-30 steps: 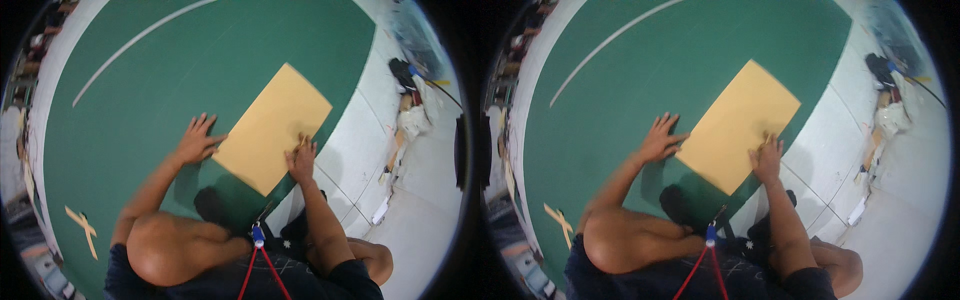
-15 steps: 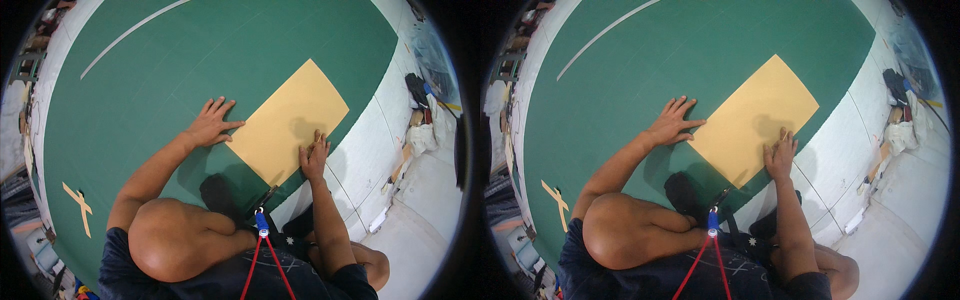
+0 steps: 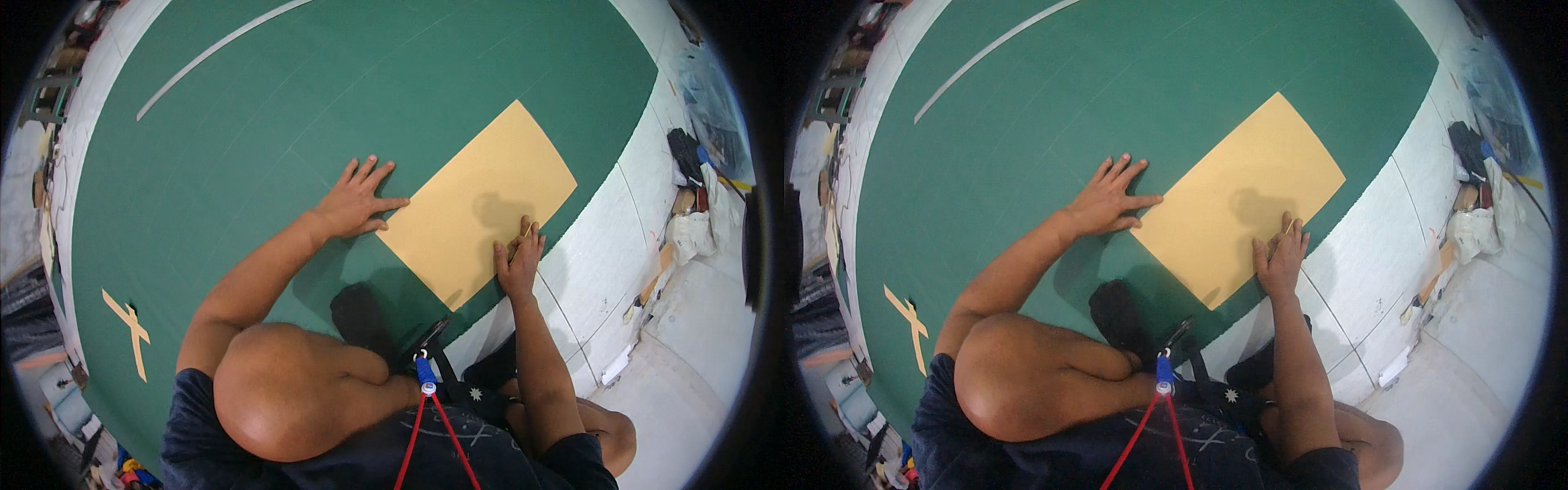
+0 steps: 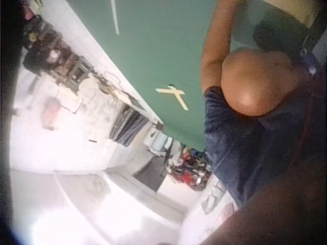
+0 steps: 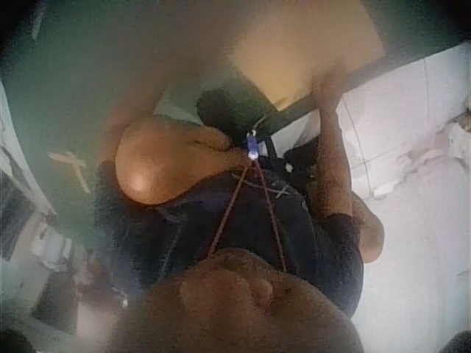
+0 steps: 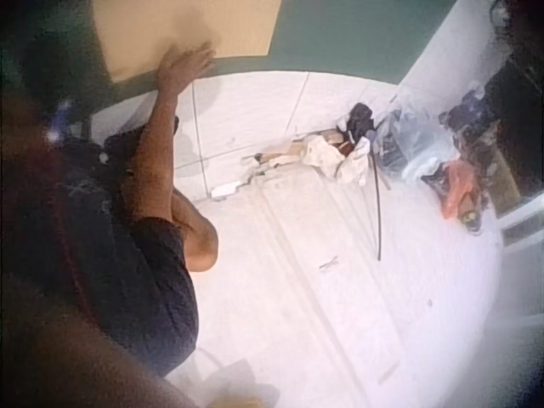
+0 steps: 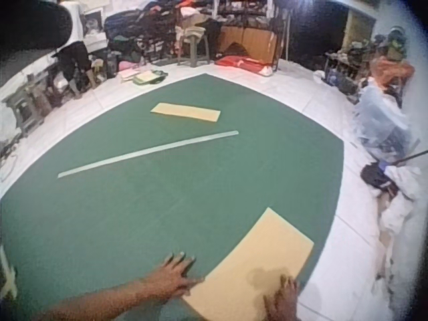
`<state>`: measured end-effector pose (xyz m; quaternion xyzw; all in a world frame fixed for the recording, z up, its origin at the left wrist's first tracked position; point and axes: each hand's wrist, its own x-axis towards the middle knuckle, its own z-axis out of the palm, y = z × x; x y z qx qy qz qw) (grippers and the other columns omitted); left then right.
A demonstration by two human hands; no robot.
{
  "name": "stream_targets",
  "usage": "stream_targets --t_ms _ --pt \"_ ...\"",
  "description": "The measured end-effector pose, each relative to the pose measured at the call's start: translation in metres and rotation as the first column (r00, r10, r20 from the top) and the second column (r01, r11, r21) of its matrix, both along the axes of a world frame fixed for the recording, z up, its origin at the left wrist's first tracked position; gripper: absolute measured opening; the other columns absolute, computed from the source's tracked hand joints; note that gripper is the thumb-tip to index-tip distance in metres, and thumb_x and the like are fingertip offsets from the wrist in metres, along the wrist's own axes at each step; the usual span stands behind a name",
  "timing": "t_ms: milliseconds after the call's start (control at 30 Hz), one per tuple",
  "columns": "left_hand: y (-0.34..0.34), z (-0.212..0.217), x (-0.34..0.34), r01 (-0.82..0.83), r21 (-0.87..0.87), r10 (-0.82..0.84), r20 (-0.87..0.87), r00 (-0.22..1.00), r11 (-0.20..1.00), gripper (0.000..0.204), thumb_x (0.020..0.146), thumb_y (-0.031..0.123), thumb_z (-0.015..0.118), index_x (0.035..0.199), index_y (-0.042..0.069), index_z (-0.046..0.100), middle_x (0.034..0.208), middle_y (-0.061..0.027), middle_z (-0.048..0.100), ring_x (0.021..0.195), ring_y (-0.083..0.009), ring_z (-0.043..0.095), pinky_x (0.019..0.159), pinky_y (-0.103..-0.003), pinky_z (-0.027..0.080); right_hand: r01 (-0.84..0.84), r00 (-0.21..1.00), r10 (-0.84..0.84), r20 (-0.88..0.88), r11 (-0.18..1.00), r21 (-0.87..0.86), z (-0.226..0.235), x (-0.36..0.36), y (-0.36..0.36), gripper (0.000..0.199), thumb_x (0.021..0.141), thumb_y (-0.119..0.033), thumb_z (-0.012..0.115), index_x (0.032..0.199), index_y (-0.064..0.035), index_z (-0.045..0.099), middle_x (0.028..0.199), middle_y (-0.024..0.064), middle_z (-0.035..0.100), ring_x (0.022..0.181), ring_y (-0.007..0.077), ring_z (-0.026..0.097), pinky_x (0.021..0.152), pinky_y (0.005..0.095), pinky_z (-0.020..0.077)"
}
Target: The person sits on the floor and uses a pencil to mark lines on a rectangular piece of light-colored material. They repeatedly reposition the material and draw lines along its edges.
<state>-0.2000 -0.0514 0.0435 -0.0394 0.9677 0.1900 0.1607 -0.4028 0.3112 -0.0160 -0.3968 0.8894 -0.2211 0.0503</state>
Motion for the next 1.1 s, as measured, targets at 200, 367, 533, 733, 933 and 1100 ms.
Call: stream_targets --t_ms 200,367,533,733,933,1100 --pt "0.0 -0.001 -0.001 0.015 0.028 -0.015 -0.019 1.0 0.999 0.068 0.085 0.04 0.081 0.148 0.044 0.055 0.17 -0.0171 0.02 0.157 -0.0467 0.015 0.126 -0.065 0.016 -0.016 1.0 0.016 0.006 1.0 0.024 0.003 0.0 0.001 0.037 0.094 -0.031 0.072 0.103 -0.0006 0.052 0.158 0.0316 0.041 0.147 0.0546 0.033 0.12 0.0685 0.0165" --pt "0.003 0.0 -0.001 0.016 -0.008 -0.016 0.009 1.0 1.0 0.068 0.085 0.042 0.08 0.148 0.045 0.055 0.17 -0.0194 0.02 0.155 -0.0497 0.017 0.125 -0.067 0.017 0.002 1.0 -0.002 0.012 1.0 0.012 0.009 -0.001 -0.004 0.038 0.091 -0.032 0.073 0.1 0.0004 0.055 0.158 0.0283 0.042 0.146 0.0543 0.033 0.12 0.0692 0.0168" --pt "0.003 0.002 -0.006 0.071 -0.059 -0.069 0.034 0.997 0.996 0.067 0.09 0.047 0.075 0.152 0.046 0.049 0.168 -0.0234 0.02 0.153 -0.053 0.02 0.122 -0.068 0.021 0.037 0.999 -0.038 0.033 0.999 0.011 0.009 0.0 0.0 0.038 0.091 -0.034 0.074 0.098 -0.0011 0.057 0.161 0.0255 0.04 0.149 0.0503 0.033 0.122 0.0667 0.0162" --pt "0.001 0.003 -0.003 0.093 -0.08 -0.091 0.028 0.995 0.992 0.067 0.09 0.048 0.074 0.152 0.045 0.049 0.168 -0.0249 0.02 0.151 -0.0542 0.022 0.121 -0.069 0.022 0.06 0.992 -0.067 0.104 0.996 0.069 0.012 0.003 -0.003 0.038 0.094 -0.037 0.072 0.098 -0.0023 0.058 0.162 0.0237 0.04 0.151 0.0478 0.03 0.124 0.0641 0.0143" --pt "0.002 0.004 -0.006 0.06 -0.045 -0.058 0.046 0.997 0.997 0.065 0.09 0.045 0.075 0.15 0.044 0.052 0.168 -0.0248 0.02 0.152 -0.0536 0.02 0.122 -0.068 0.02 0.054 0.99 -0.06 0.125 0.997 0.046 0.014 0.005 -0.002 0.037 0.094 -0.036 0.073 0.099 -0.0038 0.055 0.161 0.025 0.041 0.151 0.0484 0.031 0.124 0.0622 0.0147" --pt "0.006 0.003 -0.005 0.032 -0.052 -0.026 0.098 0.995 0.998 0.065 0.089 0.041 0.077 0.15 0.043 0.053 0.168 -0.0251 0.019 0.154 -0.0533 0.016 0.124 -0.068 0.015 0.037 0.994 -0.039 0.098 0.999 0.029 0.015 0.002 -0.002 0.037 0.097 -0.036 0.071 0.101 -0.0032 0.055 0.16 0.0258 0.041 0.152 0.0479 0.03 0.124 0.0616 0.0148"
